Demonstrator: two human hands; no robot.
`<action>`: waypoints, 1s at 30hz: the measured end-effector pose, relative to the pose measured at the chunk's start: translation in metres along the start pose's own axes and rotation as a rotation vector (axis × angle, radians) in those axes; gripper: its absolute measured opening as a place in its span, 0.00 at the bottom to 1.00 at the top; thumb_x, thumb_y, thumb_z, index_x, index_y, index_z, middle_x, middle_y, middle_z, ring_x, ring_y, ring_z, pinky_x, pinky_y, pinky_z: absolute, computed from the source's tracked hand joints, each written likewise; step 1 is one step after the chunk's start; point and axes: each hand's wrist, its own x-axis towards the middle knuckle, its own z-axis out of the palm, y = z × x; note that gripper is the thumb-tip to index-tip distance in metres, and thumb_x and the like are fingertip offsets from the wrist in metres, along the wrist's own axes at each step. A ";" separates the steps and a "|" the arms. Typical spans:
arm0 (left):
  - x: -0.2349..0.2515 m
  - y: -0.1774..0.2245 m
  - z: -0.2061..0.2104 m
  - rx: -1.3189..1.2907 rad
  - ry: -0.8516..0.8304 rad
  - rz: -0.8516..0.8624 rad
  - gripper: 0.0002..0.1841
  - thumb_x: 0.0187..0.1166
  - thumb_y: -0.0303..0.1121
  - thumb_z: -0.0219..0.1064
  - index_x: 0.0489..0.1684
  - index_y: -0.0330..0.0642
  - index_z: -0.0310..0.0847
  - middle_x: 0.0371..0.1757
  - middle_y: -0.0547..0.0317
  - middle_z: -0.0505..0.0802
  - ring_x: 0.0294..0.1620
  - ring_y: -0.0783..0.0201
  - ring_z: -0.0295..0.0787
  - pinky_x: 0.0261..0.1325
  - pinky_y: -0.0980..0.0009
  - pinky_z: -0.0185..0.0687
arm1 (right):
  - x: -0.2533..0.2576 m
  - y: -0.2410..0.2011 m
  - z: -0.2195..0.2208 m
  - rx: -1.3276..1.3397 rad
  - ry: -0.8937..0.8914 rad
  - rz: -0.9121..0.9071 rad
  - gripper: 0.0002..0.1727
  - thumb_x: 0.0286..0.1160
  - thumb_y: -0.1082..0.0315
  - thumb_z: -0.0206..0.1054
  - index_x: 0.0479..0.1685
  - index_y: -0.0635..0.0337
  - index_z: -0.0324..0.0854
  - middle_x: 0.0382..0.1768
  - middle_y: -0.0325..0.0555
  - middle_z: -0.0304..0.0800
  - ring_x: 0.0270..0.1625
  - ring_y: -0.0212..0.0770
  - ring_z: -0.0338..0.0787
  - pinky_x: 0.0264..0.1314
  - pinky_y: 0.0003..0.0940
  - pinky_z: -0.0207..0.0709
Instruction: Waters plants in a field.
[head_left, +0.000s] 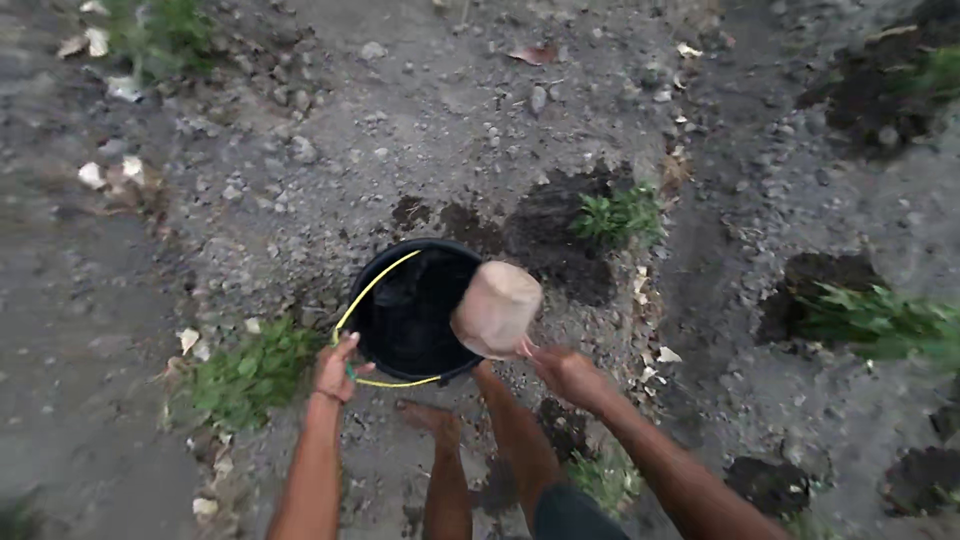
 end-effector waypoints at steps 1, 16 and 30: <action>-0.008 -0.004 0.003 -0.019 -0.009 -0.013 0.16 0.87 0.33 0.61 0.67 0.36 0.72 0.48 0.53 0.81 0.45 0.60 0.84 0.42 0.55 0.87 | 0.028 -0.020 -0.001 -0.180 -0.063 0.009 0.29 0.90 0.62 0.54 0.90 0.38 0.66 0.61 0.68 0.87 0.53 0.68 0.91 0.57 0.67 0.83; -0.114 -0.124 0.006 -0.559 -0.171 -0.116 0.45 0.81 0.28 0.69 0.94 0.41 0.37 0.67 0.35 0.83 0.54 0.49 0.89 0.47 0.54 0.90 | 0.109 -0.036 0.061 0.729 -0.701 0.275 0.14 0.68 0.67 0.60 0.53 0.47 0.78 0.17 0.25 0.74 0.10 0.18 0.65 0.09 0.13 0.58; -0.194 -0.253 -0.129 -0.986 0.410 -0.145 0.11 0.85 0.25 0.60 0.59 0.30 0.73 0.39 0.51 0.86 0.33 0.60 0.89 0.34 0.62 0.91 | 0.026 -0.187 0.139 0.738 -0.480 0.015 0.09 0.71 0.73 0.64 0.48 0.58 0.81 0.16 0.31 0.78 0.11 0.23 0.69 0.11 0.19 0.63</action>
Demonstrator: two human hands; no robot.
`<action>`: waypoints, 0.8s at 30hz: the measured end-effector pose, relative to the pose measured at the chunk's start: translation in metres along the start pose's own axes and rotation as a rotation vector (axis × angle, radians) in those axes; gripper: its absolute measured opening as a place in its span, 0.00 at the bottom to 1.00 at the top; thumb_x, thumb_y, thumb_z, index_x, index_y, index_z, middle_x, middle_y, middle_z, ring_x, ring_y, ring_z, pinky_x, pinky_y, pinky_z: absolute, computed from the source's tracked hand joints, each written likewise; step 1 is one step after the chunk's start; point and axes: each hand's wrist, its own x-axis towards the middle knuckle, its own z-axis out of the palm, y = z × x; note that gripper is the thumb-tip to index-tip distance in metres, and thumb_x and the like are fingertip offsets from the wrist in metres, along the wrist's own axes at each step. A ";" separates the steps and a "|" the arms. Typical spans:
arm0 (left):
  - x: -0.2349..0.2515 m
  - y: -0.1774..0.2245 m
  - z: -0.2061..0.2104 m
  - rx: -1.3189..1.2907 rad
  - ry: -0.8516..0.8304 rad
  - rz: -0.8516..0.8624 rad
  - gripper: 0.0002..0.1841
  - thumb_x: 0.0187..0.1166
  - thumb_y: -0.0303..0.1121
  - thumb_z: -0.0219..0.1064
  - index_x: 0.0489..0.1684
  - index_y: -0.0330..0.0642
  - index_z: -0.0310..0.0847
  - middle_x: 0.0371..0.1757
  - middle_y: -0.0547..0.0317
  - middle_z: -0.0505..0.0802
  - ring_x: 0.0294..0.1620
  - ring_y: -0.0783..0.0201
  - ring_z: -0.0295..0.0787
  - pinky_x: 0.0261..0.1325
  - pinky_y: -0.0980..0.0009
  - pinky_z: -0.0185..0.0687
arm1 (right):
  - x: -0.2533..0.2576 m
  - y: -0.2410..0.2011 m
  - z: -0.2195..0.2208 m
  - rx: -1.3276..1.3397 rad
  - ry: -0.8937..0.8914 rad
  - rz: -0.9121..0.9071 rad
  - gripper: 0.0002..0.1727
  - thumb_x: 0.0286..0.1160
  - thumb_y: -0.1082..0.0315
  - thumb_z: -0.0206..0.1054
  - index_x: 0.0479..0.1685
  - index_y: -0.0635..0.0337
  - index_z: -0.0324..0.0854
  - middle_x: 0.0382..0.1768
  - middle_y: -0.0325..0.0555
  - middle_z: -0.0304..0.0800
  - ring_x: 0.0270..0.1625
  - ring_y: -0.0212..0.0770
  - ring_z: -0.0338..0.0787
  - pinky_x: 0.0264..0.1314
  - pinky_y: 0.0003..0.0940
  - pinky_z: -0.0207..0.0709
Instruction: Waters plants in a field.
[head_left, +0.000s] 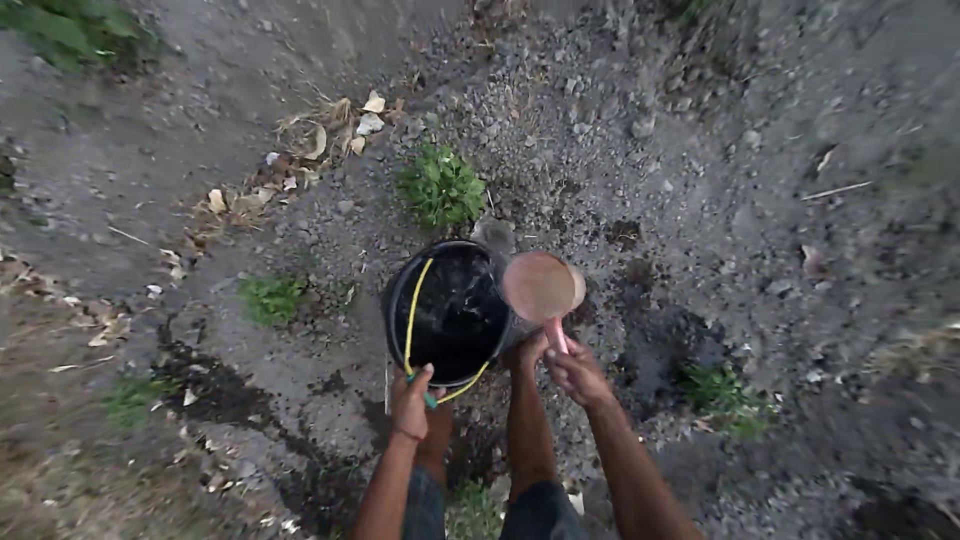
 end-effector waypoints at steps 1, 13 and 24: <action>0.005 0.006 -0.014 -0.014 0.028 0.004 0.10 0.86 0.25 0.60 0.59 0.30 0.74 0.40 0.50 0.86 0.34 0.60 0.89 0.35 0.61 0.91 | 0.009 -0.003 0.010 -0.027 0.060 -0.012 0.09 0.73 0.75 0.61 0.49 0.61 0.79 0.15 0.32 0.76 0.11 0.24 0.68 0.11 0.19 0.62; 0.023 0.030 -0.134 -0.194 0.283 -0.059 0.05 0.86 0.30 0.60 0.39 0.40 0.73 0.30 0.60 0.76 0.26 0.64 0.79 0.35 0.59 0.89 | 0.060 -0.031 0.043 -0.717 0.488 -0.106 0.20 0.80 0.73 0.66 0.69 0.70 0.80 0.31 0.51 0.87 0.22 0.37 0.79 0.26 0.37 0.78; -0.013 0.019 -0.132 -0.352 0.300 -0.138 0.06 0.85 0.28 0.61 0.36 0.41 0.72 0.27 0.60 0.77 0.24 0.64 0.79 0.32 0.60 0.88 | -0.012 -0.035 0.054 -1.558 0.329 -0.523 0.20 0.84 0.68 0.63 0.68 0.69 0.85 0.49 0.72 0.92 0.47 0.71 0.94 0.51 0.68 0.85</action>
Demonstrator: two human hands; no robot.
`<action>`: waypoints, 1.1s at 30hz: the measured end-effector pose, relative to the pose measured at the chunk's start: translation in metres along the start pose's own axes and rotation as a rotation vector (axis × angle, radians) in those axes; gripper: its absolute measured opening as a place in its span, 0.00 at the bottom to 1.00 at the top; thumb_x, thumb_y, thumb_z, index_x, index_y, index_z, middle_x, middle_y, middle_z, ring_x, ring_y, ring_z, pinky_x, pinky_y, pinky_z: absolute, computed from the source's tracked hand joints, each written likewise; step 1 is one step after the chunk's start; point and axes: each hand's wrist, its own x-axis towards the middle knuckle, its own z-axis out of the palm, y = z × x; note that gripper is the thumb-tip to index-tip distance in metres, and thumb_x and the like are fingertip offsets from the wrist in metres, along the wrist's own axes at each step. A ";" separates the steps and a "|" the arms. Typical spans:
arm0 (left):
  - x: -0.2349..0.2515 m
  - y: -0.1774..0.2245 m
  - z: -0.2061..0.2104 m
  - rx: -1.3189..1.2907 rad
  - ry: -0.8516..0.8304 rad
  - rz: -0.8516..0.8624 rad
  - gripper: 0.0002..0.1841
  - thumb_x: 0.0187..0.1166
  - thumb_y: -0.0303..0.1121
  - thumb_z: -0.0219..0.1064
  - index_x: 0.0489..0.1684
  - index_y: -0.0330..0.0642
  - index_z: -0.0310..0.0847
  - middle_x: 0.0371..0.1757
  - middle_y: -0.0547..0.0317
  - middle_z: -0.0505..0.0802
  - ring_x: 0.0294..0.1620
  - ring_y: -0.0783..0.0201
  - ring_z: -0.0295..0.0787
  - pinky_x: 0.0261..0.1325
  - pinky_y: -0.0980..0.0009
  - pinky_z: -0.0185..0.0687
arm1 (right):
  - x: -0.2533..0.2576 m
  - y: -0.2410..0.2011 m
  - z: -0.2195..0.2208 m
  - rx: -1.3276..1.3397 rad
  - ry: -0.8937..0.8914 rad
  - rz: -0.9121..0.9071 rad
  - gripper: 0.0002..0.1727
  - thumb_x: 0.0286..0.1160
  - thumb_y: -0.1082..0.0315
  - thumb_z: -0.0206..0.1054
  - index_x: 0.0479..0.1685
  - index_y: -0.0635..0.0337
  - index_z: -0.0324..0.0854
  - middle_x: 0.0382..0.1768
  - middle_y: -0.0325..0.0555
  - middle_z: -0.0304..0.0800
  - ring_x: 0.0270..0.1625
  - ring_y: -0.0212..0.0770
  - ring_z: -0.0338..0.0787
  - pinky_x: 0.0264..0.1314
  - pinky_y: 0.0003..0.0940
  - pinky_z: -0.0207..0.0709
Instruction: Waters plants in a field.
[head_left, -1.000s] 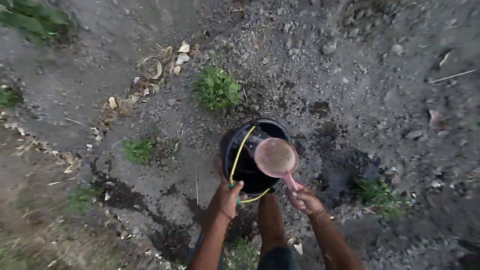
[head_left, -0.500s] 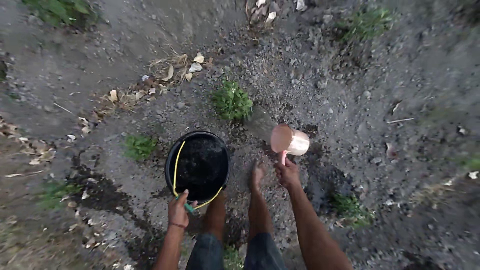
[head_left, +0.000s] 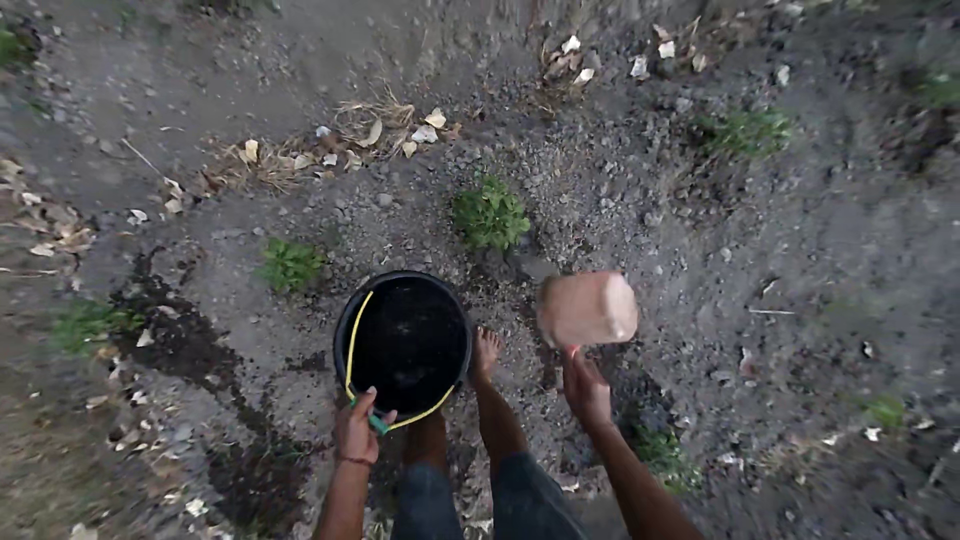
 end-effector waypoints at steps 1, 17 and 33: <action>-0.006 0.000 0.001 0.004 -0.012 -0.011 0.06 0.85 0.28 0.61 0.36 0.40 0.73 0.27 0.60 0.77 0.25 0.64 0.79 0.32 0.60 0.88 | -0.007 0.000 0.001 -0.043 -0.024 -0.150 0.19 0.80 0.69 0.64 0.66 0.67 0.87 0.46 0.70 0.93 0.42 0.70 0.94 0.44 0.66 0.87; 0.024 0.008 -0.058 -0.122 -0.172 -0.189 0.07 0.84 0.27 0.64 0.47 0.31 0.77 0.41 0.49 0.82 0.37 0.58 0.84 0.35 0.59 0.88 | 0.048 -0.173 0.179 -0.268 -1.276 -0.049 0.21 0.81 0.64 0.68 0.69 0.64 0.81 0.48 0.61 0.90 0.45 0.54 0.90 0.50 0.54 0.85; 0.157 -0.001 -0.244 -0.438 0.231 -0.174 0.05 0.86 0.29 0.61 0.47 0.36 0.74 0.34 0.57 0.76 0.29 0.62 0.78 0.36 0.60 0.88 | -0.029 -0.335 0.241 0.742 -1.281 0.285 0.10 0.74 0.72 0.61 0.51 0.59 0.79 0.18 0.31 0.77 0.12 0.22 0.68 0.12 0.18 0.62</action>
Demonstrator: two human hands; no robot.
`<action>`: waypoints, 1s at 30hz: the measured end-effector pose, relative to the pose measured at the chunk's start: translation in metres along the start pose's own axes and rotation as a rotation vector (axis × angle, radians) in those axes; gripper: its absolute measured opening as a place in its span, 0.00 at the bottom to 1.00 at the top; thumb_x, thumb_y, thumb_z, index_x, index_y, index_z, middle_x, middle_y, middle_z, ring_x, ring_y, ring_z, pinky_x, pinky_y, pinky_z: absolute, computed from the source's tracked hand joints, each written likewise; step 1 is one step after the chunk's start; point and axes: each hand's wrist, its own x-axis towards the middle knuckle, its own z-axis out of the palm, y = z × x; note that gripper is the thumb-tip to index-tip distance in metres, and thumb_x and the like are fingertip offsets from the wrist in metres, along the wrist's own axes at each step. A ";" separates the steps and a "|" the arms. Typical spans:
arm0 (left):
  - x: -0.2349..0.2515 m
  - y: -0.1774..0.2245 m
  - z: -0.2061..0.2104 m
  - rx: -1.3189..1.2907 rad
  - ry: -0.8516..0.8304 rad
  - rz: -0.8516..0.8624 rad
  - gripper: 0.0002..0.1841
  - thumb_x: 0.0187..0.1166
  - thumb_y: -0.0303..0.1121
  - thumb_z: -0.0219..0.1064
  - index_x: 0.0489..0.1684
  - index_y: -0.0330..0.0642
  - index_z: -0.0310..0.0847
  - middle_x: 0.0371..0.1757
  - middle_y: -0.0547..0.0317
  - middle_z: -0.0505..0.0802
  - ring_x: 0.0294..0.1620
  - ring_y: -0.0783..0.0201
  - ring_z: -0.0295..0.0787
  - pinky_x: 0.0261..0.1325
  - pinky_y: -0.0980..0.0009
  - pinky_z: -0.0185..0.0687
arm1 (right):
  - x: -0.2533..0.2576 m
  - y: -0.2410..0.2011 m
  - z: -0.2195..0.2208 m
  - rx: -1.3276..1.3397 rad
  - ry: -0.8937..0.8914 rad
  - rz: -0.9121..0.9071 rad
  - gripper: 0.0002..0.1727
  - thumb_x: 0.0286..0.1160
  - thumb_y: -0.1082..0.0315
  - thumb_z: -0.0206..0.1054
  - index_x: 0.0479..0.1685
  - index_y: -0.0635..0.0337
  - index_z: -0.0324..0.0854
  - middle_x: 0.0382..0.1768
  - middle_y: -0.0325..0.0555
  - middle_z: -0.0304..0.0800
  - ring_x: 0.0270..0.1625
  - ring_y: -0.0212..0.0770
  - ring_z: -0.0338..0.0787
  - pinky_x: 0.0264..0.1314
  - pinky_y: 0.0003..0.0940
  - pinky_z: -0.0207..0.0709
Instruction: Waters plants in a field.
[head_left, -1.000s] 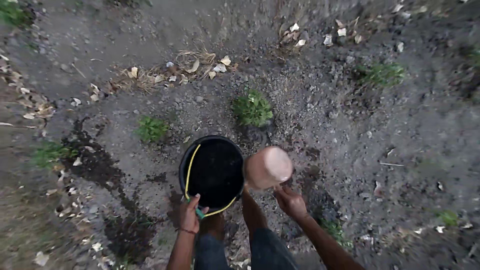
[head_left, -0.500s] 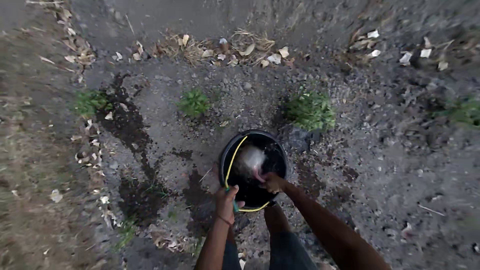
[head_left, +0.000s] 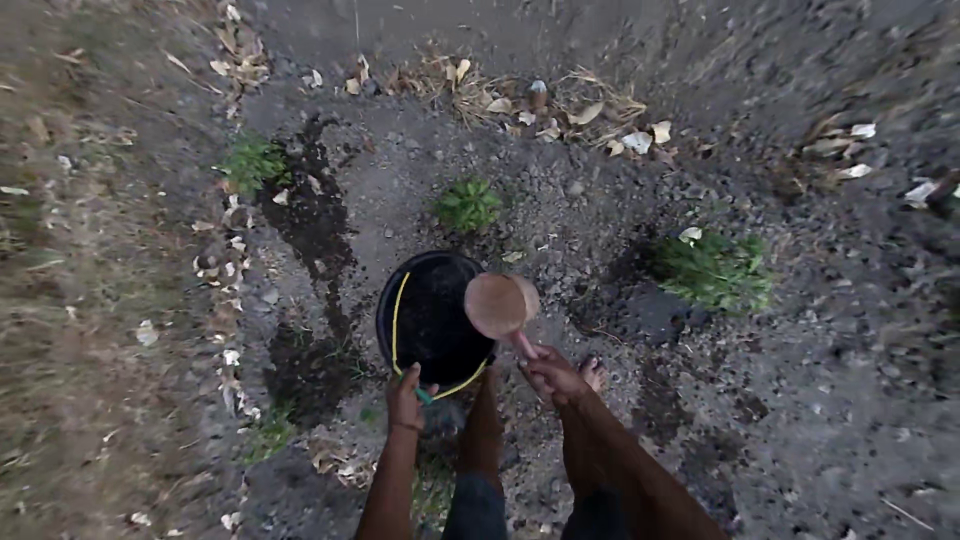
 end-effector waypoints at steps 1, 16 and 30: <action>0.007 0.006 -0.006 -0.019 0.019 0.002 0.06 0.86 0.30 0.61 0.49 0.36 0.74 0.35 0.56 0.76 0.30 0.62 0.78 0.37 0.60 0.87 | 0.011 -0.009 0.008 -0.036 0.076 -0.021 0.10 0.75 0.74 0.60 0.53 0.63 0.79 0.17 0.32 0.76 0.12 0.23 0.68 0.13 0.19 0.63; 0.036 0.046 -0.073 0.031 0.150 -0.029 0.09 0.86 0.32 0.62 0.53 0.35 0.74 0.38 0.55 0.75 0.32 0.61 0.76 0.36 0.60 0.83 | 0.071 -0.060 0.017 -0.739 0.574 -0.038 0.22 0.79 0.66 0.67 0.69 0.66 0.80 0.40 0.56 0.88 0.34 0.45 0.85 0.41 0.46 0.82; -0.072 -0.008 0.005 0.260 -0.065 -0.028 0.07 0.86 0.29 0.63 0.48 0.32 0.73 0.30 0.56 0.77 0.23 0.64 0.78 0.28 0.64 0.85 | -0.056 0.017 -0.013 -1.158 0.527 -0.588 0.21 0.82 0.65 0.63 0.72 0.59 0.85 0.47 0.62 0.94 0.44 0.59 0.95 0.51 0.54 0.89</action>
